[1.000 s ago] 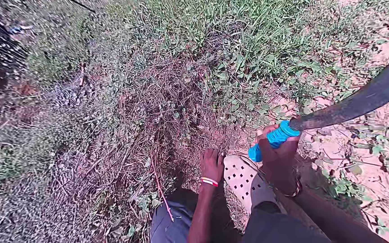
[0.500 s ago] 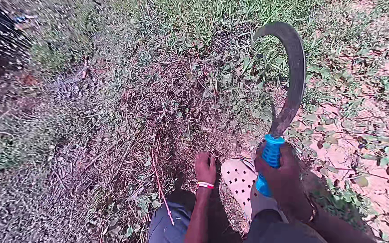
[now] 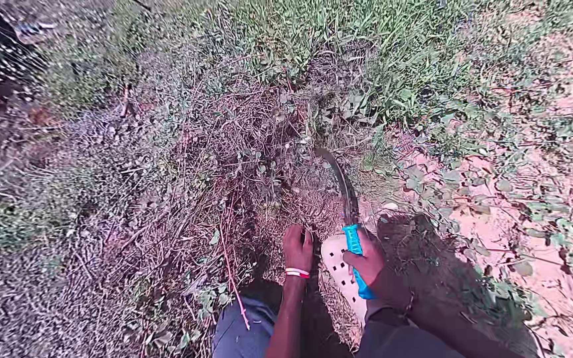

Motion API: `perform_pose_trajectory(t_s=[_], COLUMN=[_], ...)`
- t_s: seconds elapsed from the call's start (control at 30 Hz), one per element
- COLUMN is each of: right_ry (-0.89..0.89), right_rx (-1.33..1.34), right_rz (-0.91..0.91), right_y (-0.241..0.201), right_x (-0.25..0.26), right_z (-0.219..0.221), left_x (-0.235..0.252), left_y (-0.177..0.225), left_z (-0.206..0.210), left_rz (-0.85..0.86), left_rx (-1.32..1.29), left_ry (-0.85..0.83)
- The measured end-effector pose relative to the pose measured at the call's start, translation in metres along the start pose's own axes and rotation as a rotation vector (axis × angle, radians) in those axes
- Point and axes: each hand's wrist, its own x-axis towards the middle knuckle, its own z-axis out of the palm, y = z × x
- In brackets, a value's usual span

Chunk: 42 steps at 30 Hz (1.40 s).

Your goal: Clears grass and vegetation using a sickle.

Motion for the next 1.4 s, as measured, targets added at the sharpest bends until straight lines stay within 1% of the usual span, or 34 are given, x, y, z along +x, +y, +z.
perform_pose_trajectory(t_s=[0.03, 0.07, 0.1, 0.17, 0.23, 0.33, 0.4, 0.57, 0.67, 0.8, 1.0, 1.2, 1.33, 1.4], right_ry=[-0.031, -0.045, -0.043, -0.028, -0.042, -0.046, -0.044, -0.072, -0.102, -0.111, -0.124, -0.061, -0.073, -0.090], right_rx=[0.038, 0.066, 0.091, 0.128, 0.100, 0.082, 0.086, 0.178, 0.175, 0.146, 0.184, 0.131, 0.194, 0.217], right_rz=[0.040, 0.053, 0.050, 0.077, 0.066, 0.025, 0.039, 0.091, 0.091, 0.074, 0.108, 0.103, 0.053, 0.057], right_y=[0.013, 0.012, 0.001, -0.015, -0.025, -0.015, -0.016, -0.030, -0.033, -0.033, -0.039, -0.046, -0.048, -0.053], right_x=[-0.010, -0.021, -0.026, -0.040, -0.040, -0.040, -0.044, -0.053, -0.060, -0.066, -0.076, -0.089, -0.093, -0.096], right_z=[-0.002, -0.005, -0.010, -0.017, -0.019, -0.020, -0.021, -0.049, -0.060, -0.062, -0.069, -0.076, -0.073, -0.075], left_x=[-0.002, -0.002, 0.003, -0.004, 0.001, 0.004, 0.003, 0.003, 0.001, 0.000, 0.001, 0.002, 0.004, 0.006], left_y=[-0.001, -0.002, -0.001, 0.001, 0.001, -0.002, -0.004, 0.000, 0.002, 0.005, 0.002, 0.003, 0.003, 0.004], left_z=[0.000, -0.002, -0.004, -0.001, -0.003, -0.001, -0.003, -0.004, -0.006, -0.010, -0.018, -0.023, -0.024, -0.022], left_rz=[-0.004, -0.003, 0.004, -0.028, -0.022, -0.014, -0.013, -0.019, -0.020, -0.042, -0.036, -0.059, -0.068, -0.070], left_rx=[-0.002, 0.002, 0.004, -0.003, 0.006, -0.009, -0.024, 0.007, 0.040, 0.042, 0.080, 0.064, 0.063, 0.045], left_ry=[-0.001, -0.004, -0.002, -0.038, -0.022, -0.020, -0.019, -0.024, -0.031, -0.067, -0.117, -0.162, -0.154, -0.149])
